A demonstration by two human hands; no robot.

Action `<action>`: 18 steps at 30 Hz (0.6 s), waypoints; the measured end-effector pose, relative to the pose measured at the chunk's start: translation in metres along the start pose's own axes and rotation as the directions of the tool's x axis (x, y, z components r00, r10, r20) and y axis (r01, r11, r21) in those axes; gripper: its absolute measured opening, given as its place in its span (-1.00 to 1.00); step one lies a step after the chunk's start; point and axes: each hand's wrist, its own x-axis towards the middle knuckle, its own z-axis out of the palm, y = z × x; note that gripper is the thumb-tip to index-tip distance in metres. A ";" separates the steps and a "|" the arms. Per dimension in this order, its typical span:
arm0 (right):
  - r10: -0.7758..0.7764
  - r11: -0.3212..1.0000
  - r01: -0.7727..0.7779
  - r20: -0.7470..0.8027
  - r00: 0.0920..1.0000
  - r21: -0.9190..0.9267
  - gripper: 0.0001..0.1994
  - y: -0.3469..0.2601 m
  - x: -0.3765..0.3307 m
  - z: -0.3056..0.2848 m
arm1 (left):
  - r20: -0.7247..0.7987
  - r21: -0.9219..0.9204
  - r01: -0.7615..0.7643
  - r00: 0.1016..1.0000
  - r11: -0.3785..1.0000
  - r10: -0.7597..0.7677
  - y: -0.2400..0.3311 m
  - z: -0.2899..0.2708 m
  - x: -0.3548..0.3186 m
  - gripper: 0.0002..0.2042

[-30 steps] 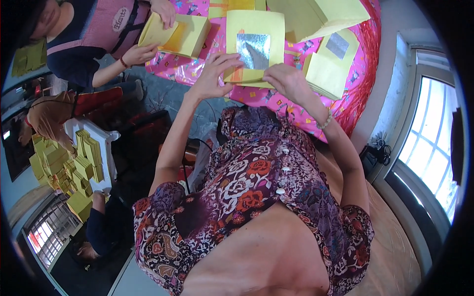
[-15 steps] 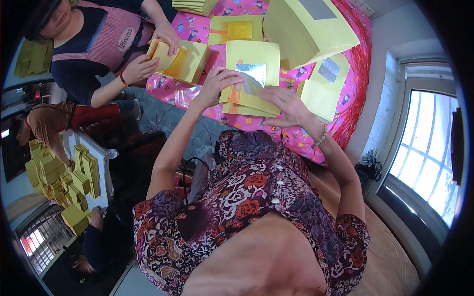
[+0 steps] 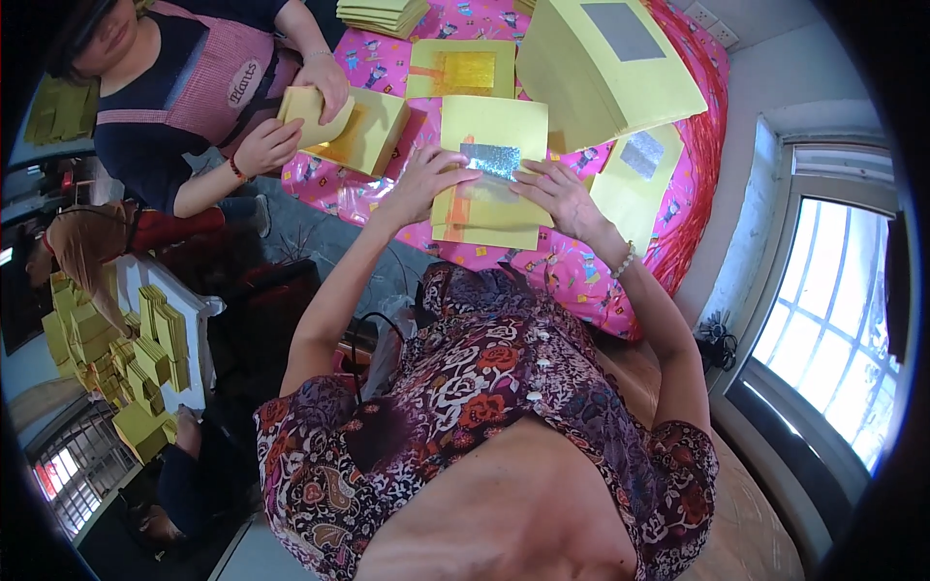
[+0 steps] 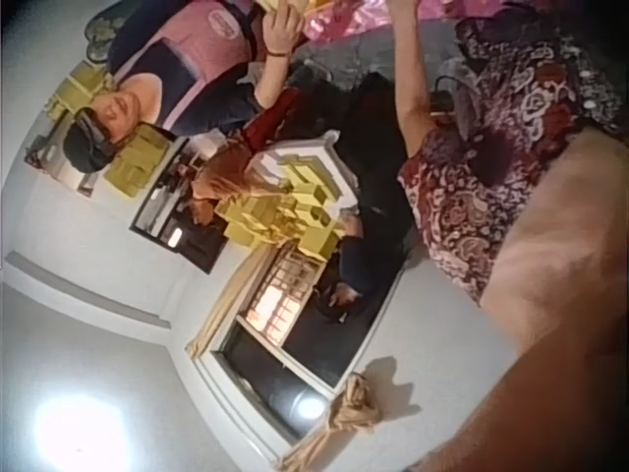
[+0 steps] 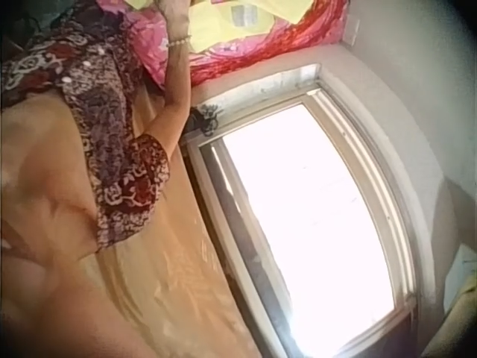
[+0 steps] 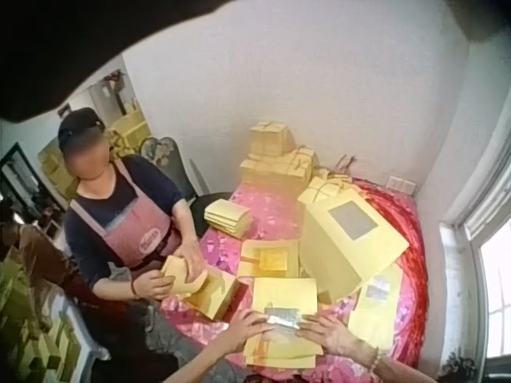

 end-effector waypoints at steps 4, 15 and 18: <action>0.000 0.999 0.005 -0.096 0.995 0.050 -0.48 -0.002 0.003 0.000 | 0.033 -0.077 0.074 0.997 0.994 -0.071 0.000 -0.005 0.002 -0.52; 0.282 0.929 -0.190 -0.275 0.919 0.317 -0.80 -0.012 0.019 -0.003 | -0.115 -0.364 0.232 0.950 0.902 -0.291 0.005 -0.006 0.000 -0.72; 0.522 0.810 -0.378 -0.257 0.813 0.448 -0.80 -0.012 0.023 0.010 | -0.213 -0.528 0.240 0.891 0.815 -0.401 0.006 -0.007 0.007 -0.72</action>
